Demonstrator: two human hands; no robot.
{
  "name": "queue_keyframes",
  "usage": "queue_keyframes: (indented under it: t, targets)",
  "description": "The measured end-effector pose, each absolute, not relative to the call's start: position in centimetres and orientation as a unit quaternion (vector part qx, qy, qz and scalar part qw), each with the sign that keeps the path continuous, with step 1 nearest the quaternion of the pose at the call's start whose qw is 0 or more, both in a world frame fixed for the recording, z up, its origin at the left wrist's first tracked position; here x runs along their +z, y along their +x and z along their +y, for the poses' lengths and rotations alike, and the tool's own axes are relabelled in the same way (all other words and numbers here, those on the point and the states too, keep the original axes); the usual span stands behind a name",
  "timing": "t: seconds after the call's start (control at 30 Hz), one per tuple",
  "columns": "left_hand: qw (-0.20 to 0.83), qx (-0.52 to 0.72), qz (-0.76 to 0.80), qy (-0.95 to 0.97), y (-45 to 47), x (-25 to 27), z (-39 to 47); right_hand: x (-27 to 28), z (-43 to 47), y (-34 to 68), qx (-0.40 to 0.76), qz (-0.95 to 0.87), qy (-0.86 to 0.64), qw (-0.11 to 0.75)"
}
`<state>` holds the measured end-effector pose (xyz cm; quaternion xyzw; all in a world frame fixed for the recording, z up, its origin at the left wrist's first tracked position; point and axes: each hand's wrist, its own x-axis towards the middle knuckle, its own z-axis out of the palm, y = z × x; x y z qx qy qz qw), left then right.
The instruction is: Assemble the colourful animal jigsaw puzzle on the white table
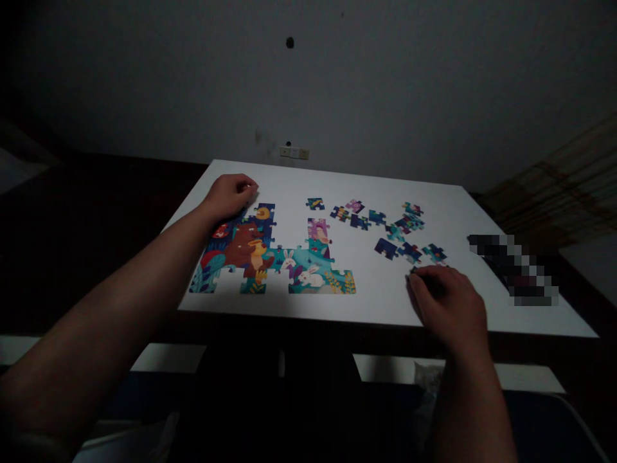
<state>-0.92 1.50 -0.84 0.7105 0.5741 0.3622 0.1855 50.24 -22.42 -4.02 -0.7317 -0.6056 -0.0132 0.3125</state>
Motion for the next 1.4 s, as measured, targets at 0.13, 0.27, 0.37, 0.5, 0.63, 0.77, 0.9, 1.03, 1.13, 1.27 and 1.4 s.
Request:
queue_keyframes:
  t: [0.13,0.27,0.37,0.5,0.63,0.77,0.9,1.03,1.13,1.27,1.4]
  targets:
    - [0.163,0.363,0.603,0.691,-1.5,-0.6,1.6,-3.9,-22.5,49.9,-0.015,-0.614,-0.722,0.318]
    - [0.151,0.379,0.633,0.658,-2.5,-0.7,1.9,-3.7,-22.7,49.9,-0.02,-0.643,-0.696,0.319]
    - [0.143,0.372,0.644,0.653,-2.9,-0.9,2.0,-3.7,-22.9,50.1,-0.001,-0.686,-0.656,0.314]
    - [0.14,0.365,0.645,0.657,-3.1,-1.2,2.3,-3.6,-23.2,50.3,0.031,-0.709,-0.624,0.328]
    - [0.149,0.365,0.644,0.656,-3.3,-1.5,2.7,-3.5,-23.3,50.2,0.044,-0.705,-0.615,0.351]
    - [0.161,0.367,0.646,0.65,-3.3,-1.5,2.6,-3.6,-23.6,50.6,0.018,-0.7,-0.629,0.338]
    - [0.169,0.357,0.649,0.65,-3.0,-1.0,2.3,-4.0,-24.1,51.1,-0.04,-0.714,-0.651,0.256]
    - [0.169,0.345,0.653,0.653,-3.0,-0.9,2.3,-4.3,-24.6,50.7,-0.038,-0.693,-0.685,0.221]
    - [0.166,0.347,0.65,0.656,-3.3,-1.2,2.5,-4.2,-24.6,50.5,-0.004,-0.683,-0.69,0.238]
    - [0.162,0.347,0.641,0.665,-3.4,-1.3,2.6,-3.6,-24.4,50.3,0.051,-0.688,-0.68,0.246]
    - [0.162,0.345,0.637,0.67,-3.3,-1.1,2.4,-2.5,-24.4,49.1,0.102,-0.717,-0.642,0.253]
